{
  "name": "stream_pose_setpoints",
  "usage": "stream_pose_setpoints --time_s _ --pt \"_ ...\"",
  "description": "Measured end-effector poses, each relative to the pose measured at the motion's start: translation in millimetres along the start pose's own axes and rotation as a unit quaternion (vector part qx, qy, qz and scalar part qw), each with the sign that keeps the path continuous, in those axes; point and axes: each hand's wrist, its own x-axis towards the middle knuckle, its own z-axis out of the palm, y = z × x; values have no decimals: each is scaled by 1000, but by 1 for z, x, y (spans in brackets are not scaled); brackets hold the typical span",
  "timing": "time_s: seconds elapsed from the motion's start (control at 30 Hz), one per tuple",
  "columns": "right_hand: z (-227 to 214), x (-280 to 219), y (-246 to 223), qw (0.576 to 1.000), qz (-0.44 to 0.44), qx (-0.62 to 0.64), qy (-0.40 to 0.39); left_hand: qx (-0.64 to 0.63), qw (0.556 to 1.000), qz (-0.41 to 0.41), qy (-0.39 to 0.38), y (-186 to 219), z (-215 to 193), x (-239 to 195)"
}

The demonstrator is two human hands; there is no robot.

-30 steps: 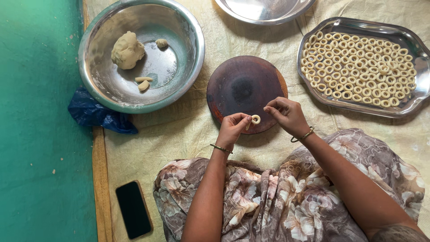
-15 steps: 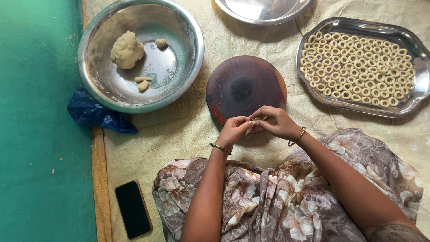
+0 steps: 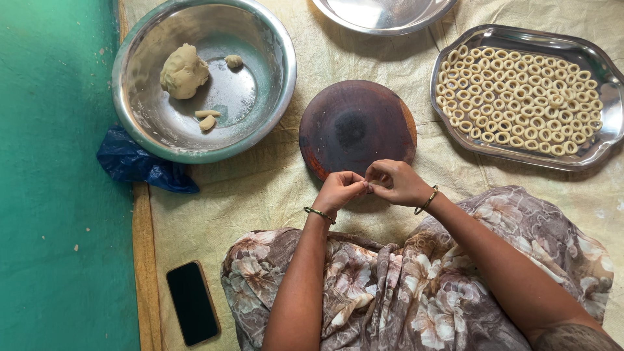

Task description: The person rolls small pieces of dough into thin ropes on a wooden board, then joins the ends to form rings and places them on a metal tray. The process is repeated with multiple dough pieces.

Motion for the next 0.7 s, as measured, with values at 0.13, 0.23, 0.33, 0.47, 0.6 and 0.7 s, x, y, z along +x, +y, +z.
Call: stream_pose_setpoints --time_s 0.13,0.23,0.33,0.47,0.6,0.7 --pt "2 1 14 993 82 59 -60 23 1000 -3 -7 -3 0 1" --pt "0 -1 24 981 106 139 -81 18 1000 -11 -5 0 -1 -1" --pt "-4 -3 34 961 110 240 -83 6 1000 -6 6 4 -1 -1" --pt "-12 -2 42 926 142 348 -25 33 994 14 107 7 0 7" --pt "-18 -2 43 888 148 435 30 134 949 118 261 2 -1 25" --pt "-17 -2 40 884 152 438 63 249 904 153 312 1 -1 36"
